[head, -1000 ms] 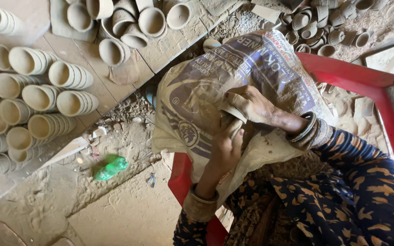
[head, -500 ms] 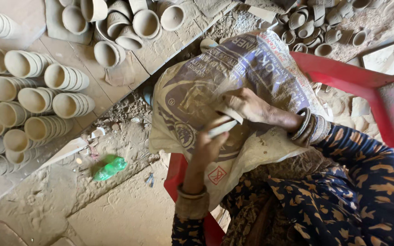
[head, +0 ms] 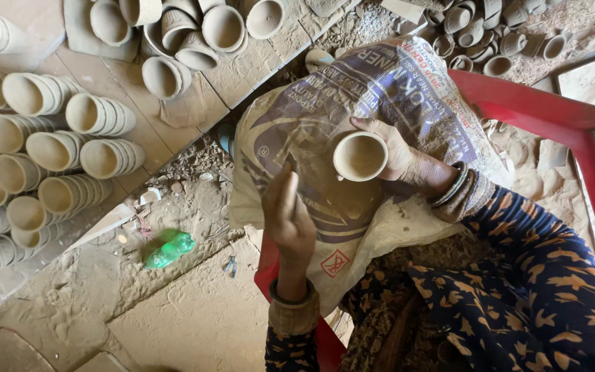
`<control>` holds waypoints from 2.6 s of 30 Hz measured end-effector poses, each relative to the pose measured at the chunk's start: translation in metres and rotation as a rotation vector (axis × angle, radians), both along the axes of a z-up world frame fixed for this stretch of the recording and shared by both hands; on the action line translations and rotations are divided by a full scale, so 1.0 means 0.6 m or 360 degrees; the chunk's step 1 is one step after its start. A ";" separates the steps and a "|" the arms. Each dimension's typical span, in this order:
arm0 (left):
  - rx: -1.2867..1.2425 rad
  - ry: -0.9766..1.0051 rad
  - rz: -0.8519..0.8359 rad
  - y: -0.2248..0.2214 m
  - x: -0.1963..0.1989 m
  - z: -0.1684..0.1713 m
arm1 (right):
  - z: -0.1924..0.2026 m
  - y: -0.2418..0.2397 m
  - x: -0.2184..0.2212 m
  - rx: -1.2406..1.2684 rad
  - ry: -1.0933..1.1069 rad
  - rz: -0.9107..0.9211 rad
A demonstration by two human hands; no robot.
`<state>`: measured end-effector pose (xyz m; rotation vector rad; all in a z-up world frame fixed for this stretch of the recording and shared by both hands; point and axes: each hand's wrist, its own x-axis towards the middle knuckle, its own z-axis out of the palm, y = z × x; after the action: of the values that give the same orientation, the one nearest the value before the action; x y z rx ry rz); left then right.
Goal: The person sits on a red chair and smooths the exterior and interior surfaces of small clay cups using a flat rectangular tool. They pick up cups from a nearby pile, rub the tool against the clay, and place the finished cups onto a wooden board.
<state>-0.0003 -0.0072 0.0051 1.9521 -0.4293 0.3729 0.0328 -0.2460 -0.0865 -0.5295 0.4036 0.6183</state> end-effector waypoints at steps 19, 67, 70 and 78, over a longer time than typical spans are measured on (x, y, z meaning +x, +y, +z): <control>0.0313 0.0173 -0.0405 -0.093 -0.048 -0.066 | 0.040 0.002 0.007 -0.1791 -0.1442 0.0656; 0.0545 0.0028 0.0026 -0.104 -0.030 -0.068 | 0.048 0.023 -0.004 -0.2489 -0.1835 0.0462; -0.0088 0.1131 -0.0272 -0.083 -0.020 -0.068 | 0.043 0.006 -0.002 -0.2562 -0.2035 0.0492; -0.1145 0.1085 0.0120 0.076 -0.011 -0.090 | -0.085 -0.009 -0.018 -0.0551 -0.1424 -0.0209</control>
<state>-0.0067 0.0385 -0.0487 1.2741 0.2096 -0.1051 0.0222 -0.2512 -0.1376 -1.0346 -0.3114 0.1368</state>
